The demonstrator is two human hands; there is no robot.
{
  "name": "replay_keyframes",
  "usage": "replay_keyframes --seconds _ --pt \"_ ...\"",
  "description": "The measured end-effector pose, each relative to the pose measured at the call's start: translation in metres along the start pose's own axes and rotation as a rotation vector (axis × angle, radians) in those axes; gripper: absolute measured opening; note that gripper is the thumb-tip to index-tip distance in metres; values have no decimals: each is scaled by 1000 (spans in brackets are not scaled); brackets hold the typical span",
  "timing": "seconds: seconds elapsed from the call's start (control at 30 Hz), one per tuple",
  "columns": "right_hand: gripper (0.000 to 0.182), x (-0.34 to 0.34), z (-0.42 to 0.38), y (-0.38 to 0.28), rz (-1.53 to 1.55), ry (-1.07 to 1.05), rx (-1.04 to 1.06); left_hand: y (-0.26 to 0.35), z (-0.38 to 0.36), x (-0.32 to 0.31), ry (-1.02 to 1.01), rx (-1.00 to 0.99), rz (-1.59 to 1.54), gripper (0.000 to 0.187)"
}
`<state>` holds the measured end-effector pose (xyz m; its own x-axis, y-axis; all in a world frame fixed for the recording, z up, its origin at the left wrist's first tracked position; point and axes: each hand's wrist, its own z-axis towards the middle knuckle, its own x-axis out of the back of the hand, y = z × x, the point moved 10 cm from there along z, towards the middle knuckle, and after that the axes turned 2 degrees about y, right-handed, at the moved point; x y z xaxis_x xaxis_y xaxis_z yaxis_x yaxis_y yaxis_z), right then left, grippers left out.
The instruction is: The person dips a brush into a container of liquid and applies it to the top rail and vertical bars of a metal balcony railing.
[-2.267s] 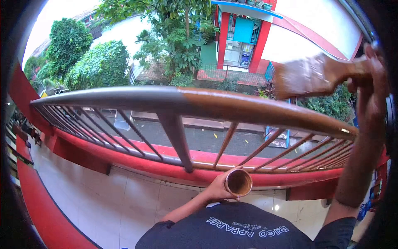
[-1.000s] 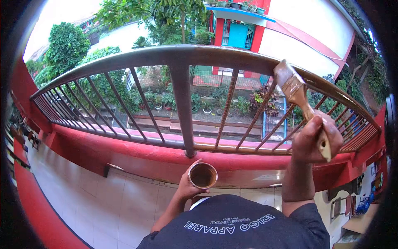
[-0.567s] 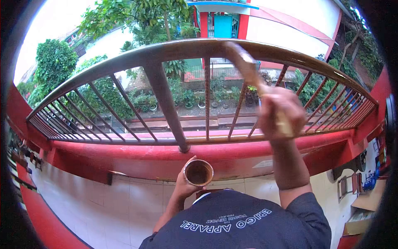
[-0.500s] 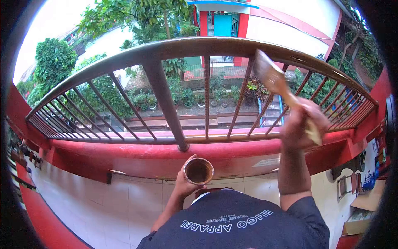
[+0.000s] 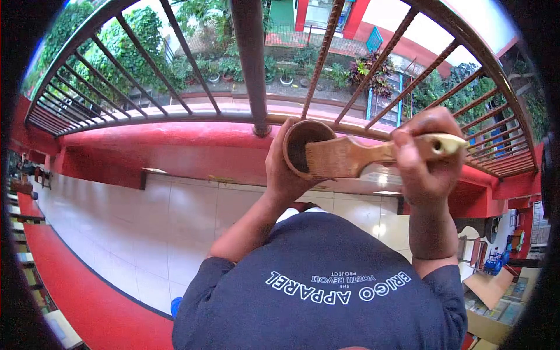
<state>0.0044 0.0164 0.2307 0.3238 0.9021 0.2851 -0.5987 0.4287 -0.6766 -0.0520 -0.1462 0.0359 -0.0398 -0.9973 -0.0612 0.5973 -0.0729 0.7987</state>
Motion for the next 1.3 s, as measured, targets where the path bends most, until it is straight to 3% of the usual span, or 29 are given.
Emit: replay_keyframes --seconds 0.27,0.4,0.53,0.6,0.77,0.87,0.97,1.2,1.23,1.3 --pt "16 -74 -13 28 -161 -347 -39 9 -20 6 87 -173 305 113" --pt "15 -44 -2 -4 -74 -187 128 7 -20 13 93 -164 348 113" --pt "19 -44 -13 -15 -95 -193 391 -1 -23 16 95 -123 295 116" --pt "27 -54 -20 -23 -92 -314 535 -2 -22 16 94 -106 301 116" --pt "24 -46 -20 0 -10 -265 364 6 -17 23 126 -187 344 112" --pt "18 -67 -25 14 -127 -314 322 8 -16 20 133 -228 383 107" --pt "15 -101 -31 60 -141 -404 80 14 -14 16 127 -292 425 100" --pt "15 -90 -26 67 -139 -376 -35 15 -10 13 125 -294 477 94" --pt "16 -99 -31 75 -227 -471 -13 16 -8 11 100 -291 473 94" --pt "15 -85 -29 76 -177 -388 -68 9 -8 2 73 -275 544 94"
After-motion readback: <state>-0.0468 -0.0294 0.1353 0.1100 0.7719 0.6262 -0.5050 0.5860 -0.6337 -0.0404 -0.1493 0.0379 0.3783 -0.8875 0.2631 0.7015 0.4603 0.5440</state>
